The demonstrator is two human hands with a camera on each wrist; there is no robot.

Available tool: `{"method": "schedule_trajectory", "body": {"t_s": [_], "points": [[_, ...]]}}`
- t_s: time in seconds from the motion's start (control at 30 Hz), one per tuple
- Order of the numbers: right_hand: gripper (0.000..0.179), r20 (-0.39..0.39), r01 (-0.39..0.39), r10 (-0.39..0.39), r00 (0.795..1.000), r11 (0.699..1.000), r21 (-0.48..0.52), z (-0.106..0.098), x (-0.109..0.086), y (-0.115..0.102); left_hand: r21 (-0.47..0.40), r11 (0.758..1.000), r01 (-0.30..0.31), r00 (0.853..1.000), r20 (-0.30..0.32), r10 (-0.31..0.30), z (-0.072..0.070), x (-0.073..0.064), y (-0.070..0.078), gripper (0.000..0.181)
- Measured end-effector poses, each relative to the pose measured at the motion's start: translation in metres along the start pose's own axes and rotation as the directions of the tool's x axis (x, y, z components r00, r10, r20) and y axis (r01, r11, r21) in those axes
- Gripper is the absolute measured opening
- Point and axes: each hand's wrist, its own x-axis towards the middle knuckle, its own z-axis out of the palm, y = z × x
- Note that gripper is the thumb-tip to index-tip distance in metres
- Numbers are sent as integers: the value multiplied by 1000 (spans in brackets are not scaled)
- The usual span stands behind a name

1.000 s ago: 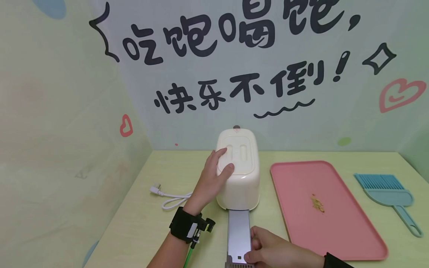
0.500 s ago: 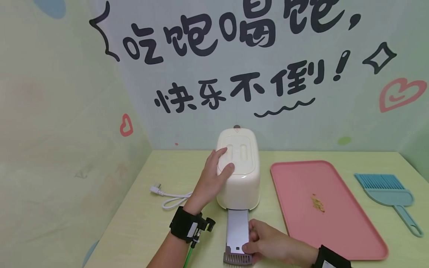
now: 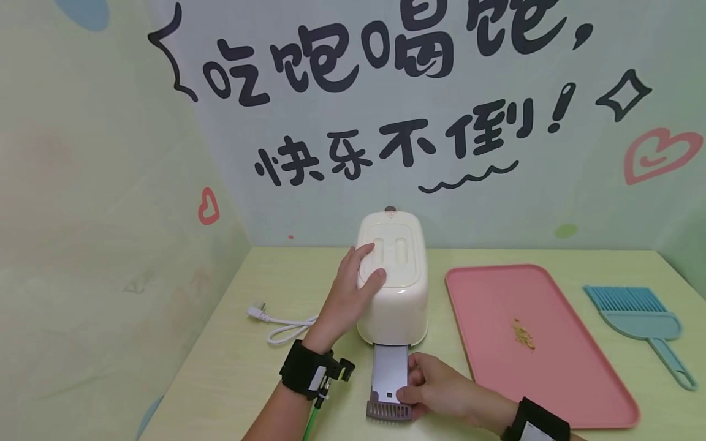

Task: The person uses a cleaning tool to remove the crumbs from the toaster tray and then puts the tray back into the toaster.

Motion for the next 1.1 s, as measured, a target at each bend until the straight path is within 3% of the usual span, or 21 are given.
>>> {"method": "schedule_trajectory", "body": {"t_s": [0.4,0.7,1.1], "points": [[35,-42,-9,7,999,999,-49,-4,7,1,5,1000,-8,1000,-8,9,1,-1,-1,63],[44,-78,20,-21,997,1000,-9,-11,10,1,11,1000,-11,1000,-9,11,2,-1,-1,64],[29,-196,4,1,981,1000,26,-15,16,-1,17,1000,-12,1000,-10,12,2,-1,-1,64]]}}
